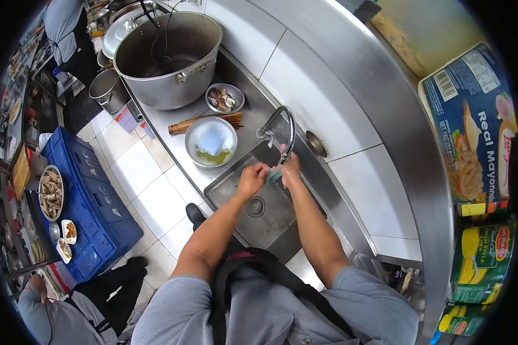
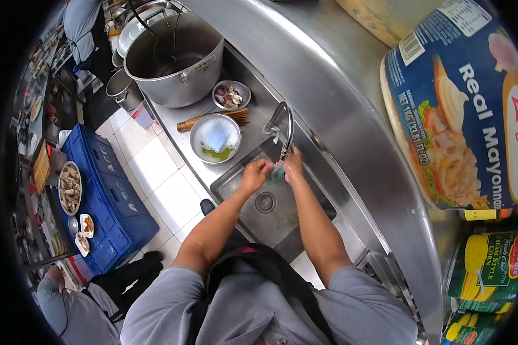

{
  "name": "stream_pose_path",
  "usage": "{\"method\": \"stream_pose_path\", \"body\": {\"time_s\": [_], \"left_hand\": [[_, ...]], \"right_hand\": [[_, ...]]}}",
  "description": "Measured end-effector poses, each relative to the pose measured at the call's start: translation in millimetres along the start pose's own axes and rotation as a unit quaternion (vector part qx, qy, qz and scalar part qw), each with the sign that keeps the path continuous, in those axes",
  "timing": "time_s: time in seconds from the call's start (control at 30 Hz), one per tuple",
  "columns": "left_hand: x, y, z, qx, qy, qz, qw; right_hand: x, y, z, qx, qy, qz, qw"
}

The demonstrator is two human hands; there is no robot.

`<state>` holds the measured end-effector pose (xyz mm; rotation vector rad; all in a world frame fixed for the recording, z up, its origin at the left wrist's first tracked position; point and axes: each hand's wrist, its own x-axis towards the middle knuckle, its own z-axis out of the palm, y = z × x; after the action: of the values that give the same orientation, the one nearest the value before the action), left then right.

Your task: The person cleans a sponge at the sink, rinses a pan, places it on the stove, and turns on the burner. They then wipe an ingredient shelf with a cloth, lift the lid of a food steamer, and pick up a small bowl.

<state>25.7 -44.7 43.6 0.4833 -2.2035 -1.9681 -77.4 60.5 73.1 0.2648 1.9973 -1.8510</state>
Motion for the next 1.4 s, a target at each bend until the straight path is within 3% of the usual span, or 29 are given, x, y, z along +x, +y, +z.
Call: {"method": "stream_pose_path", "body": {"time_s": [0.03,0.07,0.13,0.17,0.23,0.3,0.37,0.43,0.53,0.57,0.63,0.67,0.7,0.73,0.77,0.8,0.83,0.87,0.93,0.97,1.03,1.1,1.17,1.2,1.23,1.27,1.3,1.37,1.4], "left_hand": [[4,3,1,-0.001,0.0,0.0,1.0],[7,6,4,0.013,0.025,0.059,0.998],[10,13,12,0.026,0.05,0.116,0.992],[12,19,17,0.067,0.029,0.115,0.991],[18,24,22,0.106,0.011,0.116,0.987],[23,24,26,0.265,-0.046,0.197,0.943],[26,22,24,0.299,-0.042,0.256,0.918],[31,24,21,0.332,-0.039,0.314,0.888],[46,17,27,0.358,-0.012,0.372,0.856],[63,-7,46,0.187,-0.032,0.281,0.941],[74,-20,59,0.007,-0.051,0.174,0.983],[76,-17,59,-0.247,-0.065,-0.048,0.966],[78,-14,59,-0.473,-0.071,-0.264,0.837],[69,-13,51,-0.456,-0.156,-0.224,0.847],[61,-15,48,-0.456,-0.153,-0.223,0.848],[52,-16,46,-0.235,-0.082,-0.101,0.963],[45,-18,43,0.006,-0.006,0.029,1.0],[40,-24,40,0.007,-0.005,0.029,1.0],[30,-37,28,0.022,0.147,0.184,0.972],[22,-44,19,0.024,0.15,0.184,0.971],[8,-52,3,-0.03,-0.141,-0.038,0.989],[0,-26,-14,-0.015,-0.112,-0.034,0.993],[2,-21,-23,0.001,-0.085,-0.03,0.996],[8,-21,-27,-0.174,0.009,-0.055,0.983],[12,-22,-29,-0.342,0.103,-0.078,0.931],[14,-28,-28,-0.438,0.099,-0.094,0.888],[15,-34,-18,-0.438,0.1,-0.091,0.888],[14,-34,20,-0.285,0.172,0.054,0.941],[4,-16,33,-0.166,0.166,0.056,0.97]], "right_hand": [[-2,-6,-4,-0.164,-0.036,-0.088,0.982],[-5,-13,-8,-0.164,-0.036,-0.088,0.982],[-11,-18,-20,-0.462,-0.118,-0.217,0.852],[-13,-14,-24,-0.462,-0.119,-0.217,0.852],[-19,-2,-33,-0.231,-0.168,-0.155,0.945],[-9,23,-61,-0.262,-0.173,-0.165,0.935],[-20,23,-71,-0.294,-0.177,-0.171,0.924],[-30,22,-84,-0.3,-0.262,0.005,0.917],[-37,31,-88,-0.31,-0.294,0.018,0.904],[-31,44,-86,-0.31,-0.294,0.02,0.904],[-19,76,-80,-0.314,-0.244,-0.131,0.908],[-23,75,-69,-0.314,-0.245,-0.13,0.908],[-25,73,-58,-0.308,-0.179,-0.113,0.928],[-26,68,-48,-0.3,-0.113,-0.096,0.942],[-24,64,-41,-0.3,-0.116,-0.098,0.942],[-22,59,-36,-0.298,-0.135,-0.051,0.944],[-18,55,-31,-0.295,-0.152,-0.004,0.943],[-12,52,-32,-0.295,-0.153,-0.005,0.943],[2,42,-35,-0.329,-0.325,-0.172,0.87],[0,25,-34,-0.329,-0.328,-0.174,0.868],[-22,-22,-32,-0.43,-0.409,-0.145,0.792],[-16,-23,-44,-0.474,-0.36,-0.192,0.78],[-12,-32,-52,-0.55,-0.381,-0.001,0.743],[-9,-22,-59,-0.549,-0.38,0.0,0.745],[-1,2,-69,-0.359,-0.382,0.029,0.851],[4,22,-77,-0.153,-0.368,0.056,0.916],[0,34,-74,-0.154,-0.369,0.054,0.915],[-5,59,-46,0.24,-0.265,0.132,0.924],[7,79,-28,0.241,-0.147,0.193,0.94]]}}
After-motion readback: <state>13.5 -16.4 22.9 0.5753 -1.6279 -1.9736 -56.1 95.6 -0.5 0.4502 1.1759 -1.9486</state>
